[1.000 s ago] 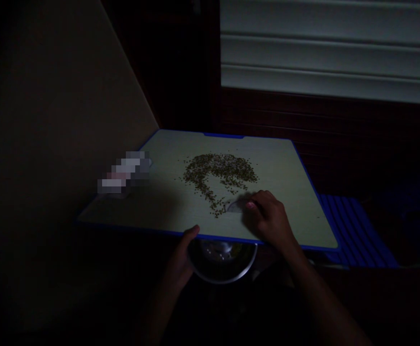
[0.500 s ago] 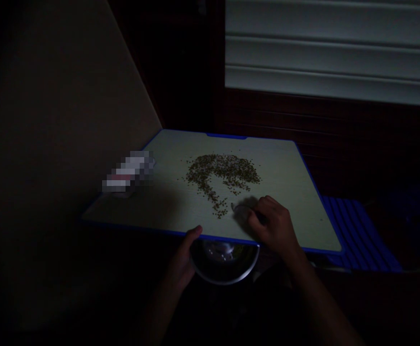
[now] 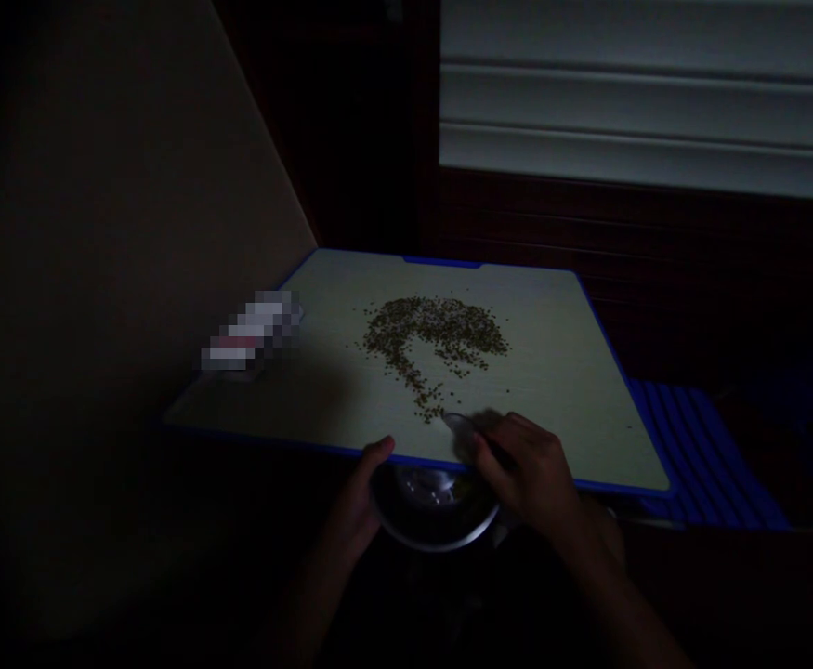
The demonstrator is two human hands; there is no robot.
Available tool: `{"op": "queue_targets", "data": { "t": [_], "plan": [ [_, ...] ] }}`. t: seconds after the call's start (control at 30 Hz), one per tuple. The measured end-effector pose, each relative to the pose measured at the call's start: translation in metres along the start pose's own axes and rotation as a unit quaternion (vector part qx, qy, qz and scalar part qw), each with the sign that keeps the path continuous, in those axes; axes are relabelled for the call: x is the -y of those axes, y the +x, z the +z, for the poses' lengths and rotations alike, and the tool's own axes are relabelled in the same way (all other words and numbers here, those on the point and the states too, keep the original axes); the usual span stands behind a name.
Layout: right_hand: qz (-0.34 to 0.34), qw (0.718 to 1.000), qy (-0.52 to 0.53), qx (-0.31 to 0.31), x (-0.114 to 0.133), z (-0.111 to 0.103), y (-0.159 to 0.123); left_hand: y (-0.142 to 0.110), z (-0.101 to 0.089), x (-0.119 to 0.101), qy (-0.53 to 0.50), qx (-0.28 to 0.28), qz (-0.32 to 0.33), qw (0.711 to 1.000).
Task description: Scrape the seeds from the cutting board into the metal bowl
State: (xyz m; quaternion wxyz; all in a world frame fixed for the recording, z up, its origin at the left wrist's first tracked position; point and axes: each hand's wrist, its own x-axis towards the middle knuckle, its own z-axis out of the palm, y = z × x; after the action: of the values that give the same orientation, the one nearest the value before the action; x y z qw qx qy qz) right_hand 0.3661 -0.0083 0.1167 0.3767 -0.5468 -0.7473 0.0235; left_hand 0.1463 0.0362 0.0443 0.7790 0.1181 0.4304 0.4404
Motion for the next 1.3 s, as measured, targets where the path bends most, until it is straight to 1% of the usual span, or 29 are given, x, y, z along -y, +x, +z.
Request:
{"op": "queue_targets", "data": {
  "t": [0.13, 0.23, 0.3, 0.43, 0.5, 0.63, 0.8, 0.87, 1.07, 1.3],
  "plan": [
    [0.038, 0.998, -0.046, -0.022, -0.009, -0.001, -0.002, 0.001, -0.002, 0.001, 0.001, 0.006, 0.003, 1.0],
    [0.077, 0.993, -0.079, -0.031, -0.02, -0.007, 0.0, 0.001, -0.002, 0.0, 0.0, 0.011, 0.004, 1.0],
    [0.096, 0.992, -0.083, -0.029, -0.028, -0.011, 0.004, 0.0, -0.001, -0.001, -0.001, 0.007, 0.003, 1.0],
    [0.089, 0.989, -0.114, -0.004, -0.042, -0.019, 0.014, -0.003, 0.003, -0.003, -0.004, -0.004, -0.006, 1.0],
    [0.09, 0.991, -0.103, -0.003, -0.045, -0.021, 0.018, -0.003, 0.003, -0.004, -0.006, -0.008, -0.011, 1.0],
    [0.091, 0.995, -0.046, 0.009, -0.044, -0.018, 0.02, -0.001, 0.002, -0.002, 0.0, -0.014, -0.004, 1.0],
    [0.052, 0.997, -0.035, 0.036, -0.041, -0.011, 0.023, 0.0, 0.003, -0.002, -0.01, -0.003, -0.004, 1.0],
    [0.047, 0.998, -0.029, 0.042, -0.04, -0.01, 0.024, -0.001, 0.004, -0.002, -0.013, -0.004, -0.001, 1.0],
    [0.077, 0.996, 0.003, 0.053, -0.034, -0.012, 0.022, -0.002, 0.005, -0.003, -0.005, 0.006, 0.002, 1.0],
    [0.079, 0.993, 0.044, 0.081, -0.026, -0.015, 0.02, 0.0, 0.006, -0.003, -0.004, -0.019, 0.008, 1.0]
  ]
}}
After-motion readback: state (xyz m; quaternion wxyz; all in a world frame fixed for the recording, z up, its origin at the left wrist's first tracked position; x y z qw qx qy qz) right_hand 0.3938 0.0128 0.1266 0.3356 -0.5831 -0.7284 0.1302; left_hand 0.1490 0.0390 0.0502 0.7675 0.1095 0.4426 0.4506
